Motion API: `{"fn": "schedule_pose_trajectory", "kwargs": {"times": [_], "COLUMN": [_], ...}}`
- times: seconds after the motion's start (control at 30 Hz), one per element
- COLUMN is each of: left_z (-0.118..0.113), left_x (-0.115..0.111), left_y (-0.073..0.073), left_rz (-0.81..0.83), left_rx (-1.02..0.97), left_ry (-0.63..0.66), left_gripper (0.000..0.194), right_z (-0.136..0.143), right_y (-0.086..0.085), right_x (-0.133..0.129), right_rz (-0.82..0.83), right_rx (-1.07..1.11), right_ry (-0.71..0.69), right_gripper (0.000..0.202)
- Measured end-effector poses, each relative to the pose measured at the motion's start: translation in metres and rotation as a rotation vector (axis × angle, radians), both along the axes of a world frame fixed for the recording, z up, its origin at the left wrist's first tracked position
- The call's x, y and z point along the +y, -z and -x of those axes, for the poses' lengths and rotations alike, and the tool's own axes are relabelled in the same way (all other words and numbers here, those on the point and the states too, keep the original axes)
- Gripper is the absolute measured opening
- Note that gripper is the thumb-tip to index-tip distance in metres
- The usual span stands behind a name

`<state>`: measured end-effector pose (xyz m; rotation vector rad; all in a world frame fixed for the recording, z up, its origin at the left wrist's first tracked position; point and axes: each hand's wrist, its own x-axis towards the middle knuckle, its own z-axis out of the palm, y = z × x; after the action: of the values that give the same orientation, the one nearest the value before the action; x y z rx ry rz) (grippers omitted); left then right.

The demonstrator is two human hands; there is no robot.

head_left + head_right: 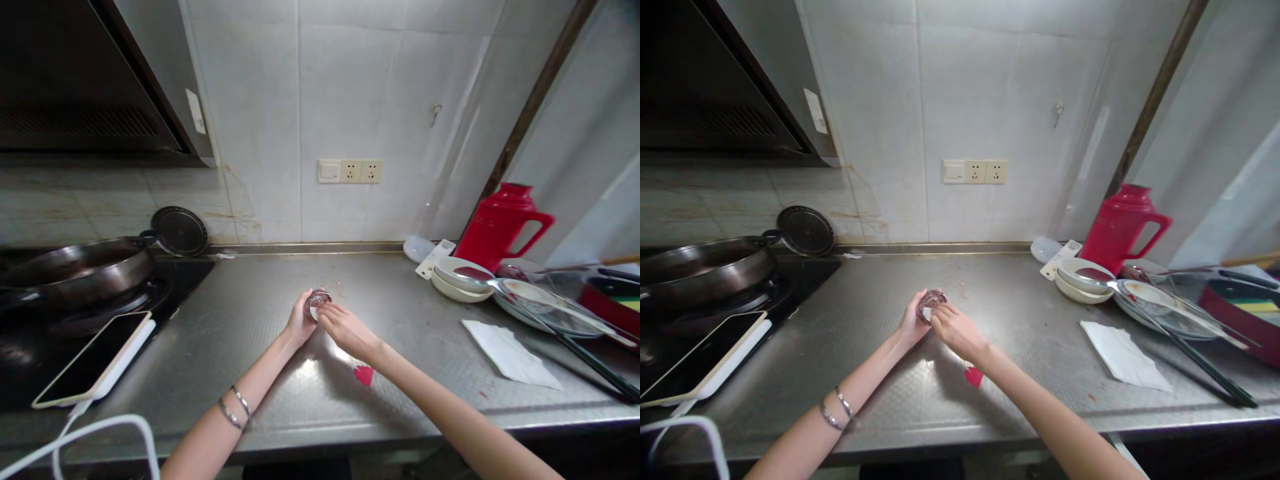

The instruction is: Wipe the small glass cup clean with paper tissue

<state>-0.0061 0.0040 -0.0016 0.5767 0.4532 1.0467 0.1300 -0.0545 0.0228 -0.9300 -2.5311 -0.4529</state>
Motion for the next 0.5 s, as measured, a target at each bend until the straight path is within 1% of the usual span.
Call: {"fn": "schedule_pose_trajectory", "kwargs": {"times": [0.1,0.2,0.3,0.37,0.43,0.5], "left_z": [-0.002,-0.004,-0.005,-0.003,0.002,0.008], "left_x": [-0.001,-0.004,-0.008,-0.009,-0.007,-0.003], "left_y": [0.002,0.002,0.0,-0.004,-0.009,-0.014], "left_rz": [-0.001,0.002,-0.026,-0.059,-0.074,-0.046], "left_rx": [0.027,0.044,0.027,0.007,-0.006,0.005], "left_ry": [0.014,0.003,-0.013,-0.005,0.039,0.126], "left_gripper": [0.029,0.028,0.028,0.029,0.032,0.036], "right_z": [0.0,0.002,0.003,0.003,0.0,-0.005], "right_y": [0.002,0.004,0.002,-0.003,-0.008,-0.014], "right_x": [-0.003,-0.005,-0.004,-0.003,0.0,0.005], "right_rz": [-0.009,0.014,0.025,0.01,-0.016,-0.039], "right_rx": [-0.092,-0.175,-0.246,-0.295,-0.334,-0.364], "right_ry": [0.013,0.074,0.125,0.127,0.109,0.082], "right_gripper": [0.018,0.018,0.016,0.015,0.015,0.017]}}
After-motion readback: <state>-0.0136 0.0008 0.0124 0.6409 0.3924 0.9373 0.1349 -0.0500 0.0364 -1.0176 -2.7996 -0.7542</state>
